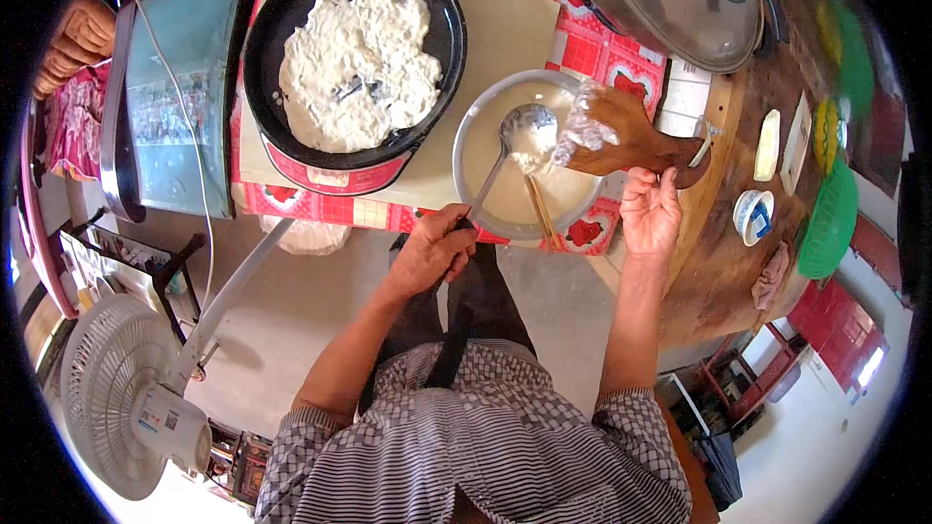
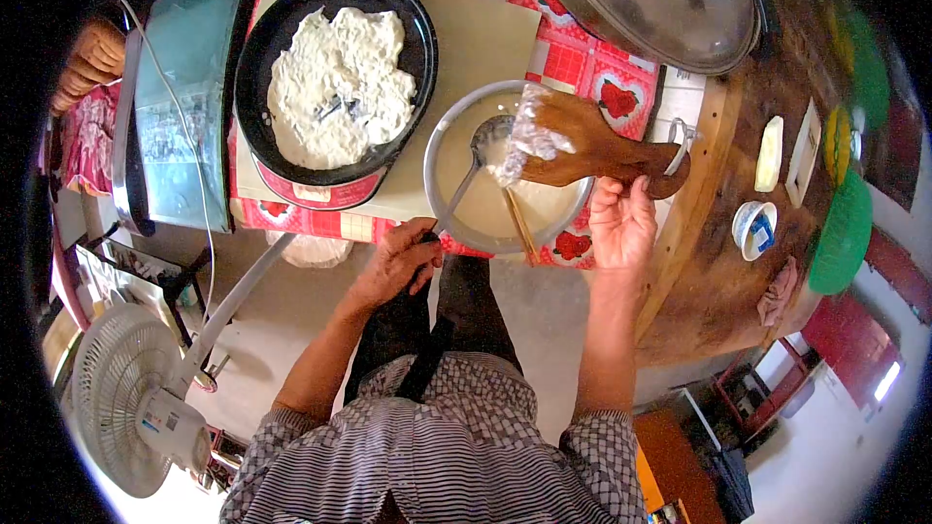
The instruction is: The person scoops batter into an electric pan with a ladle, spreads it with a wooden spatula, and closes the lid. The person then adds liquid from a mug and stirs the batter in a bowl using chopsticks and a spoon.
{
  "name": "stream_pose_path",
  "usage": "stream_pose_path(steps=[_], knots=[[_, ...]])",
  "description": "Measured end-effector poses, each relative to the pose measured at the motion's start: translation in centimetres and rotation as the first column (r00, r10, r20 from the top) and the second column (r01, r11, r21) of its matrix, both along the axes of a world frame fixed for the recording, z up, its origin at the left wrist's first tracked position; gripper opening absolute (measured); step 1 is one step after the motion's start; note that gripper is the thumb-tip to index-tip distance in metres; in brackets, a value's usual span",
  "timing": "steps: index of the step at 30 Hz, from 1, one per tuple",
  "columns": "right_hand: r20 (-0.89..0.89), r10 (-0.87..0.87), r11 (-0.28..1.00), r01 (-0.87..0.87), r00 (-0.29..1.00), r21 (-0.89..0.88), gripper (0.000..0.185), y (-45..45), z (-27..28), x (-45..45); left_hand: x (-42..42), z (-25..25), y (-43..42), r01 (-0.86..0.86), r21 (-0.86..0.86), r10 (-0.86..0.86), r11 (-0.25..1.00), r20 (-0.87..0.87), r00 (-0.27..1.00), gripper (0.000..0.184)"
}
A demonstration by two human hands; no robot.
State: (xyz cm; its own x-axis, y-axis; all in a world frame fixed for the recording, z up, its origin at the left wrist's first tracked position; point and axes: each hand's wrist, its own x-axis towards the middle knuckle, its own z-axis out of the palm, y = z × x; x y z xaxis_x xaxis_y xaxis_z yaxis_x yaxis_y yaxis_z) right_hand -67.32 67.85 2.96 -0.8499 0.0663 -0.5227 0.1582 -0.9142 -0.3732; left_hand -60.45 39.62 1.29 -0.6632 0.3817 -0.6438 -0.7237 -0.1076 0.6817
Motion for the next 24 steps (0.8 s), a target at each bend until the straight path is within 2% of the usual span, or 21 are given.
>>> stream_pose_path(steps=[1,4,7,10,13,14,16,17,20,23,24], knots=[[0.013,-0.016,0.999,0.017,1.0,-0.044,0.028,0.8,-0.6,0.4,0.0,0.1,-0.1,-0.084,0.104,0.076,0.991,0.078,0.994,0.019],[0.019,-0.035,0.993,0.037,0.999,-0.115,0.029,2.1,-1.1,1.0,0.0,0.4,-0.7,-0.137,0.169,0.105,0.976,0.181,0.978,0.018],[0.006,-0.043,0.992,0.043,0.999,-0.122,0.029,2.3,-0.9,1.4,0.0,1.3,-1.4,-0.154,0.201,0.099,0.967,0.259,0.961,0.025],[0.027,-0.056,0.99,0.059,0.998,-0.126,0.028,2.4,-0.9,1.8,0.4,1.8,-2.0,-0.163,0.197,0.11,0.967,0.257,0.96,0.024],[0.006,-0.048,0.995,0.048,0.999,-0.091,0.027,1.8,-0.6,1.9,0.8,1.9,-1.5,-0.056,0.057,0.053,0.997,0.062,0.997,0.024],[-0.011,-0.04,0.997,0.04,0.999,-0.07,0.027,1.5,-0.5,1.9,0.9,1.7,-1.1,-0.006,-0.126,-0.012,0.992,-0.143,0.99,0.026],[-0.005,-0.032,0.999,0.032,0.999,-0.015,0.026,1.2,-0.7,2.0,1.3,0.5,-0.1,-0.025,-0.483,-0.239,0.875,-0.477,0.846,0.031],[-0.002,-0.029,0.999,0.029,1.0,0.015,0.026,1.1,-0.8,2.1,1.9,-1.3,0.4,-0.132,-0.511,-0.24,0.85,-0.596,0.766,0.031],[-0.013,-0.033,0.998,0.034,0.999,0.057,0.026,0.8,-1.0,2.1,2.2,-2.8,1.2,-0.105,-0.585,-0.315,0.805,-0.57,0.759,0.032],[-0.005,-0.021,0.998,0.021,1.0,0.052,0.026,1.3,-1.3,2.5,1.5,-1.8,1.2,-0.006,-0.485,-0.272,0.874,-0.501,0.821,0.03],[0.002,-0.025,0.999,0.025,1.0,0.035,0.025,1.5,-1.4,2.7,1.1,-1.2,0.9,0.028,-0.323,-0.153,0.946,-0.369,0.917,0.027]])
